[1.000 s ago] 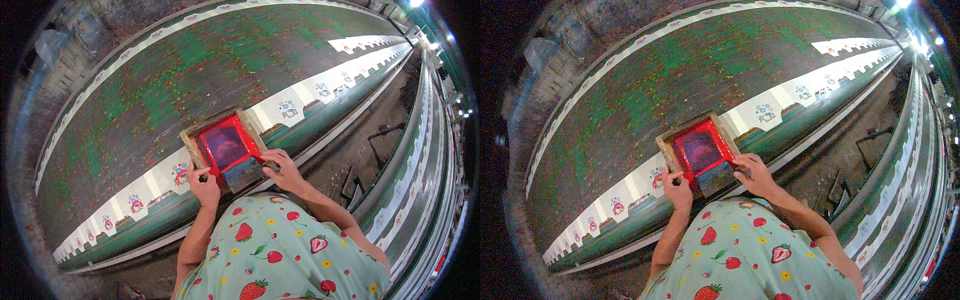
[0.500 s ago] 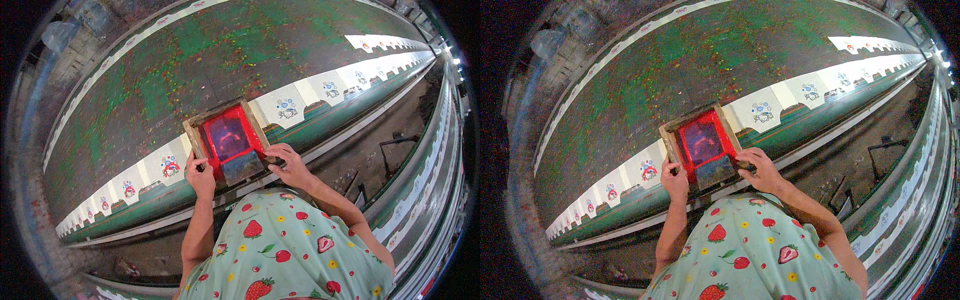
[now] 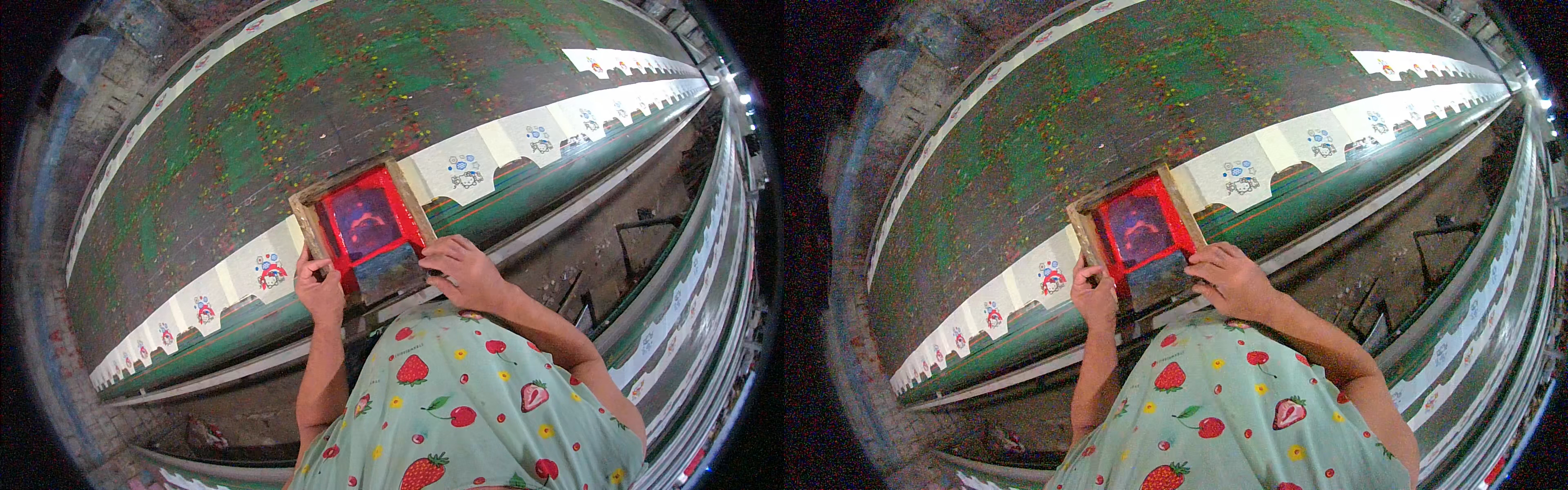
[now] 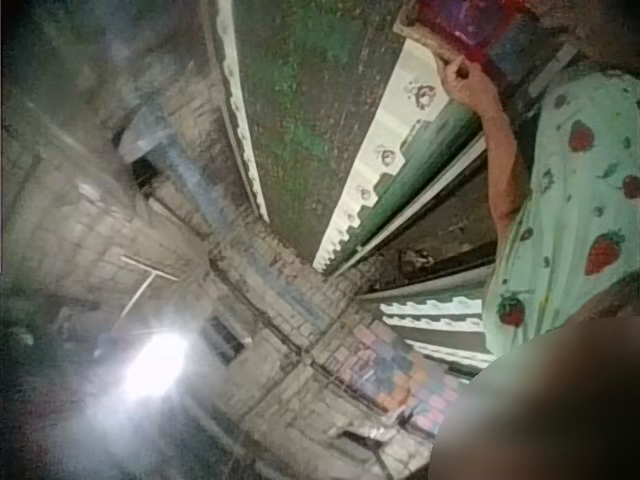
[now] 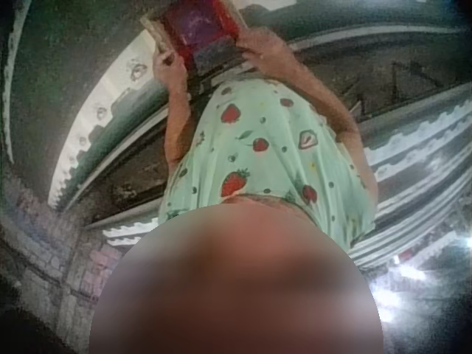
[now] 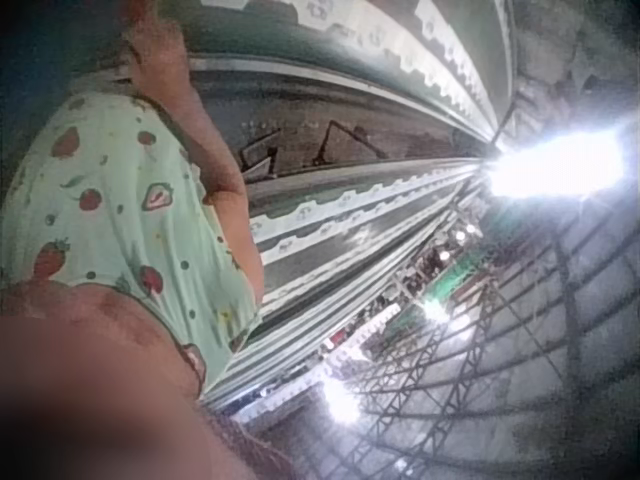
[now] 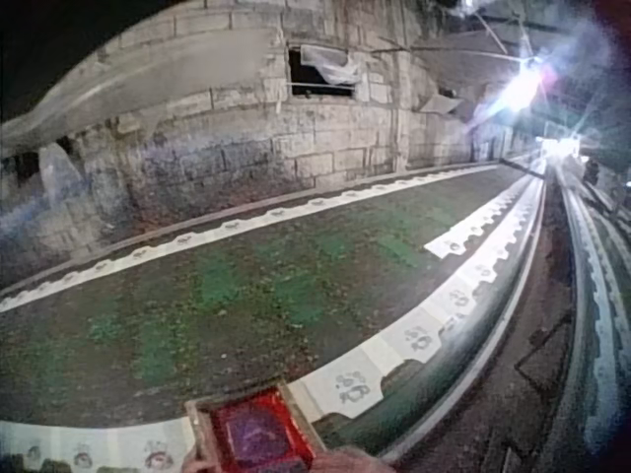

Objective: The person holds a wooden frame containing a red-backed print and repeatedly rubs its surface with a small rectangular tool. The person moves the frame along a green conveyor belt and continues the rubbing motion throughout the clip.

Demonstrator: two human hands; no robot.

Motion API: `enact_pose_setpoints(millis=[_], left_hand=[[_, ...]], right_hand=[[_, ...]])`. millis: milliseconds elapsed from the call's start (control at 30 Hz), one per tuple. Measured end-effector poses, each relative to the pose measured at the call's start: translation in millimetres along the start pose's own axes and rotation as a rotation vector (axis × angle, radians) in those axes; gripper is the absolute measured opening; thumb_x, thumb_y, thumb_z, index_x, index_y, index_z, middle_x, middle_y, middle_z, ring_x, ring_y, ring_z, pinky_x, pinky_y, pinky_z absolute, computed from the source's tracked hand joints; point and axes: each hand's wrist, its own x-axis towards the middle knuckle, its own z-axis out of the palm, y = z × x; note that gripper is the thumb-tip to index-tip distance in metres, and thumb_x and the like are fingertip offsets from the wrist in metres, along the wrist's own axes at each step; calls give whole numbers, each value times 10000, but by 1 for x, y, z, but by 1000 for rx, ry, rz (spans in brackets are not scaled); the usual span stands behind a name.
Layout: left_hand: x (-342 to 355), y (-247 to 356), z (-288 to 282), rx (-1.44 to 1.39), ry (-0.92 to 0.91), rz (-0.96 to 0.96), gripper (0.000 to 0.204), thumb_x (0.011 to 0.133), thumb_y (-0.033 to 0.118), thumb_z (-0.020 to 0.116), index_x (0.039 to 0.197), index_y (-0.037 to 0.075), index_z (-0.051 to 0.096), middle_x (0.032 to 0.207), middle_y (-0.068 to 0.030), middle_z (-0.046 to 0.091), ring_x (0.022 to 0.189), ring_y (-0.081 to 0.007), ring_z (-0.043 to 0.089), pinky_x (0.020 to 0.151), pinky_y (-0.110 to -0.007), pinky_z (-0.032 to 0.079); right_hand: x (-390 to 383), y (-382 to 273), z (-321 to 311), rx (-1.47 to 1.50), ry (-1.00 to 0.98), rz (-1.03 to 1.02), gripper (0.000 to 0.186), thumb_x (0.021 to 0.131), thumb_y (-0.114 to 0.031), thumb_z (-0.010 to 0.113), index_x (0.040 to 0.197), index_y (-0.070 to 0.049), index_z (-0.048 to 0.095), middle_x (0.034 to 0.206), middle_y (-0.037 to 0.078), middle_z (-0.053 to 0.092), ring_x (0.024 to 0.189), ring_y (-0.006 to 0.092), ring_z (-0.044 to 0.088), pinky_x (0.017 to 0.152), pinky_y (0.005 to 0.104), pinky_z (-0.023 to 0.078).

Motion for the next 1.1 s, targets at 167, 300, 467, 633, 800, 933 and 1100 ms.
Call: enact_pose_setpoints(millis=[167, 300, 467, 633, 800, 933, 1100], left_hand=[[1, 2, -3, 293, -18, 190, 286, 841, -201, 727, 1020, 21, 717, 1769, -253, 491, 1462, -318, 644, 1068, -367, 601], [-2, 14, 2, 188, 4, 12, 242, 839, -138, 782, 1001, 38, 745, 1730, -279, 534, 1510, -364, 612, 1235, -454, 488], [-1, 23, 0, 278, -18, 100, 217, 850, -87, 826, 1022, 40, 791, 1704, -288, 561, 1518, -383, 607, 1254, -476, 465], [-1, 21, 2, 241, 5, 73, 232, 885, -72, 783, 1087, 42, 798, 1662, -283, 599, 1525, -375, 602, 1269, -461, 446], [-3, 26, 11, -5, 64, 41, 302, 941, -35, 768, 1235, 32, 779, 1657, -277, 600, 1516, -385, 600, 1260, -468, 454], [-4, 35, 6, 177, 30, 83, 318, 945, -46, 748, 1256, 15, 764, 1654, -269, 606, 1528, -389, 591, 1279, -474, 441], [-2, 36, 6, 187, 13, 109, 299, 941, -49, 748, 1234, 11, 763, 1643, -270, 614, 1529, -390, 588, 1288, -475, 431]], right_hand=[[22, -7, 16, -150, -205, -145, 481, 862, -192, 884, 1316, -83, 772, 1401, 121, 704, 1354, 353, 657, 1157, 518, 547], [44, -6, 31, -329, -293, -202, 439, 895, -217, 818, 1308, -74, 777, 1368, 114, 707, 1315, 344, 664, 1138, 501, 550], [66, -17, 35, -407, -435, -168, 405, 922, -198, 739, 1299, -53, 772, 1270, 119, 723, 1221, 336, 685, 1092, 481, 564], [110, -4, 14, -369, -579, -176, 374, 917, -144, 719, 1274, -44, 772, 1271, 161, 759, 1257, 370, 693, 1119, 504, 560], [157, 17, 18, -370, -444, -127, 388, 947, -47, 709, 1330, -47, 768, 1301, 215, 745, 1294, 416, 679, 1181, 526, 528], [194, 37, 23, -335, -424, -14, 379, 933, -9, 696, 1302, -40, 777, 1300, 212, 741, 1267, 434, 674, 1160, 533, 532], [201, 46, 34, -299, -358, 3, 400, 904, 29, 661, 1285, -25, 767, 1303, 202, 736, 1281, 433, 667, 1149, 533, 533]])
